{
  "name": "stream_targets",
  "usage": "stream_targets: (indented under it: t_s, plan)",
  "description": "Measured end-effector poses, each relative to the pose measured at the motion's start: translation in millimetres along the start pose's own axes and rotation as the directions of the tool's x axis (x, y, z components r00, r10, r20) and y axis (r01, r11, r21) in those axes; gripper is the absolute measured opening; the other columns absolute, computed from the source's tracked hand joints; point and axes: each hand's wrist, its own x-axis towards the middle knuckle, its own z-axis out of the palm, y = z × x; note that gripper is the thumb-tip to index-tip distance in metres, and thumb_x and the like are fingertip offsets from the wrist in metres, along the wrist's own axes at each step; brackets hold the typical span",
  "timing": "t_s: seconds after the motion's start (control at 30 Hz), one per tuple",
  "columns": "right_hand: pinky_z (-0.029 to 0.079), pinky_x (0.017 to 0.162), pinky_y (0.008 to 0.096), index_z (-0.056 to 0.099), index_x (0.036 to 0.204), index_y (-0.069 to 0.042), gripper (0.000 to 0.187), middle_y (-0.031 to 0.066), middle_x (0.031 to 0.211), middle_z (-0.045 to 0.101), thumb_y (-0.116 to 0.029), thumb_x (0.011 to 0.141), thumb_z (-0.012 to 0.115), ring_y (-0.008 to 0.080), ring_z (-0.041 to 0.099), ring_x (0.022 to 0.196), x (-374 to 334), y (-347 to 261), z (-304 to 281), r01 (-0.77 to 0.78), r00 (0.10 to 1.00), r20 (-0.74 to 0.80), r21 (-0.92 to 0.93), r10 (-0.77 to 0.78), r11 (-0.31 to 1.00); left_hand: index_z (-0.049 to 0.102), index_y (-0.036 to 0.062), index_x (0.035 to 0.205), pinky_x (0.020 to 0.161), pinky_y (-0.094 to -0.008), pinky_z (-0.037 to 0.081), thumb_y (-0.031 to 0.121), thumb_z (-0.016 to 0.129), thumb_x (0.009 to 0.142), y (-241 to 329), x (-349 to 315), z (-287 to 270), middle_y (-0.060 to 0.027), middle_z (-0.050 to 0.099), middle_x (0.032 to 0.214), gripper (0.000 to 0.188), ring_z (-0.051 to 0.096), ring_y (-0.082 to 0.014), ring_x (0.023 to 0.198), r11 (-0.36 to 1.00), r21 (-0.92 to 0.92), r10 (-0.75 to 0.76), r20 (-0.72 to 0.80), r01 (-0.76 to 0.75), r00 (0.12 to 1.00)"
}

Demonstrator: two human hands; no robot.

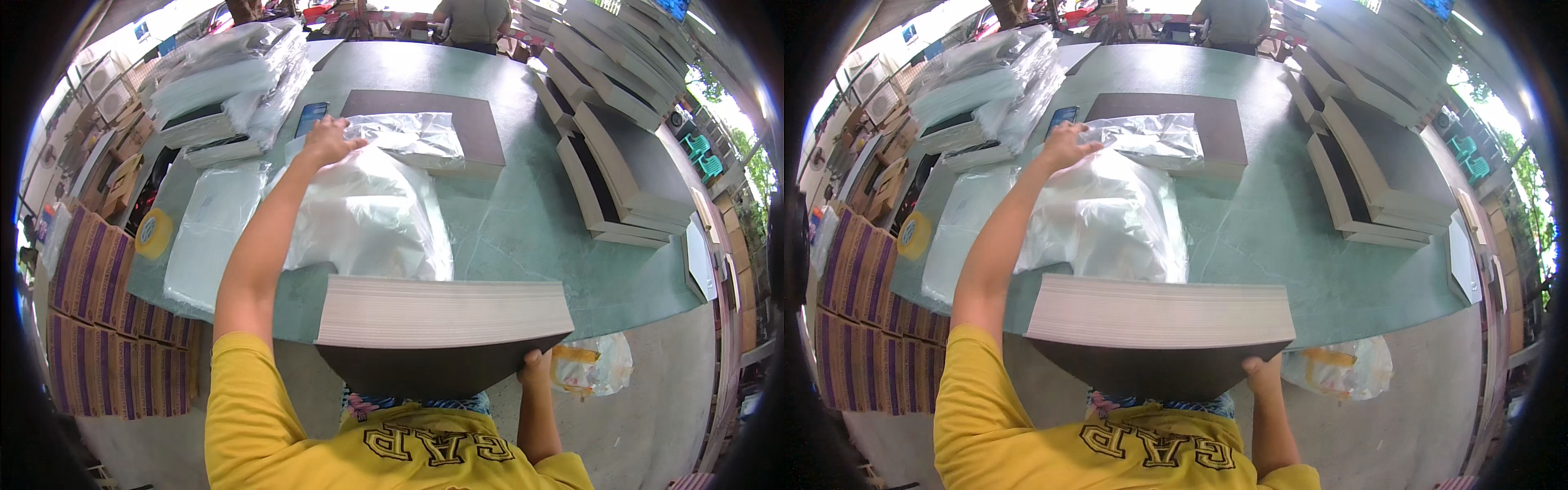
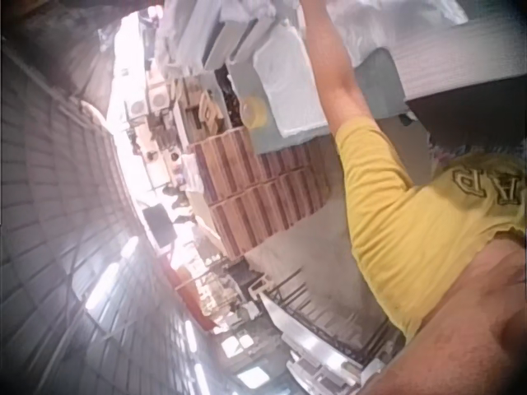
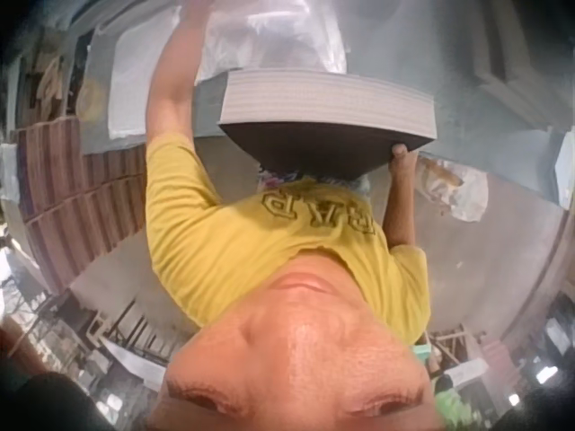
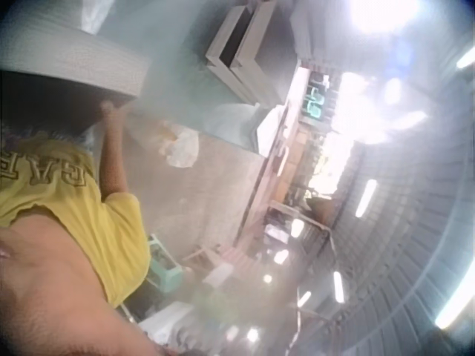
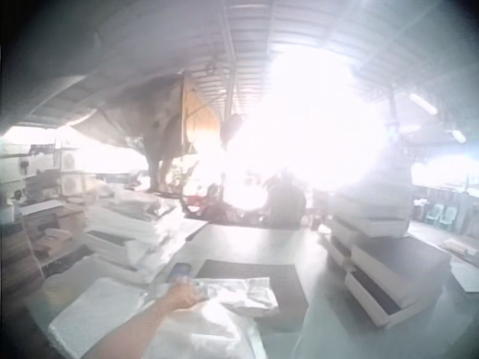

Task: The person places a stack of paper into a plastic bag, pulls the bag tight around the stack, and places the packaged item onto a table.

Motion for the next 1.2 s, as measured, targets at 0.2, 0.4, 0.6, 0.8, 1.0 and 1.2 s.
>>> stream_targets:
  t_s: [0.2, 0.4, 0.6, 0.8, 1.0, 1.2]
  plan:
    - [0.034, 0.089, 0.0353, 0.028, 0.123, 0.001, 0.106, 0.0084, 0.118, 0.040, -0.059, 0.049, 0.072, 0.0200, 0.039, 0.109, -10.1, 31.9, -26.9, 0.007, 0.998, 0.066, -0.039, -0.004, 0.999, 0.060, 0.0073, 0.094, 0.081, -0.0365, 0.041, 0.026, 0.062, 0.070, -17.3, 20.4, 14.7, -0.0124, 0.057, 0.099, 0.030, 0.052, -0.0289, 0.097, 0.992, -0.125, 0.023, 0.177, -0.001, 0.984]
    - [0.034, 0.090, 0.0359, 0.031, 0.122, 0.002, 0.101, 0.0092, 0.116, 0.042, -0.066, 0.054, 0.062, 0.0211, 0.041, 0.107, -15.0, 31.3, -37.4, 0.067, 0.998, 0.015, -0.136, -0.066, 0.988, 0.050, 0.0075, 0.111, 0.082, -0.0319, 0.040, 0.015, 0.059, 0.074, -36.4, -72.2, -52.9, -0.0108, 0.056, 0.101, 0.039, 0.054, -0.0243, 0.094, 0.817, -0.546, -0.004, 0.317, 0.187, 0.948]
    - [0.034, 0.090, 0.0364, 0.034, 0.120, 0.002, 0.098, 0.0101, 0.114, 0.044, -0.072, 0.058, 0.053, 0.0221, 0.044, 0.106, -11.7, 25.4, -26.8, 0.119, 0.993, 0.025, -0.161, -0.117, 0.980, 0.036, 0.0114, 0.124, 0.097, -0.0331, 0.030, 0.020, 0.077, 0.053, -28.9, -132.1, -48.3, -0.0096, 0.040, 0.125, 0.083, 0.037, -0.0241, 0.116, 0.878, -0.479, 0.133, 0.261, 0.008, 0.956]
    - [0.036, 0.090, 0.0370, 0.031, 0.122, 0.000, 0.102, 0.0101, 0.114, 0.044, -0.070, 0.054, 0.060, 0.0223, 0.044, 0.106, -9.0, 6.9, -3.8, 0.038, 0.999, -0.016, -0.110, -0.040, 0.993, 0.039, 0.0120, 0.121, 0.097, -0.0357, 0.031, 0.023, 0.078, 0.051, 19.3, -113.9, -26.7, -0.0102, 0.042, 0.121, 0.081, 0.037, -0.0274, 0.115, 0.851, -0.496, 0.300, 0.188, -0.173, 0.935]
    - [0.038, 0.087, 0.0341, 0.032, 0.120, 0.001, 0.103, 0.0077, 0.113, 0.045, -0.052, 0.046, 0.079, 0.0201, 0.044, 0.105, -1.8, -13.1, 13.7, -0.101, 0.991, -0.078, 0.084, 0.108, 0.991, 0.042, 0.0204, 0.119, 0.091, -0.0404, 0.036, 0.036, 0.074, 0.057, 55.9, -82.8, 23.0, -0.0113, 0.045, 0.116, 0.072, 0.042, -0.0308, 0.109, 0.866, -0.429, 0.302, 0.035, -0.259, 0.953]
    - [0.039, 0.084, 0.0311, 0.032, 0.120, 0.002, 0.093, 0.0091, 0.109, 0.046, -0.044, 0.054, 0.078, 0.0193, 0.046, 0.100, 6.9, -12.9, 22.7, -0.002, 0.998, 0.064, 0.152, -0.008, 0.988, 0.038, 0.0234, 0.122, 0.091, -0.0426, 0.034, 0.037, 0.074, 0.056, 60.3, -62.3, 26.0, -0.0103, 0.044, 0.119, 0.076, 0.040, -0.0311, 0.112, 0.949, -0.268, 0.186, 0.053, -0.166, 0.981]
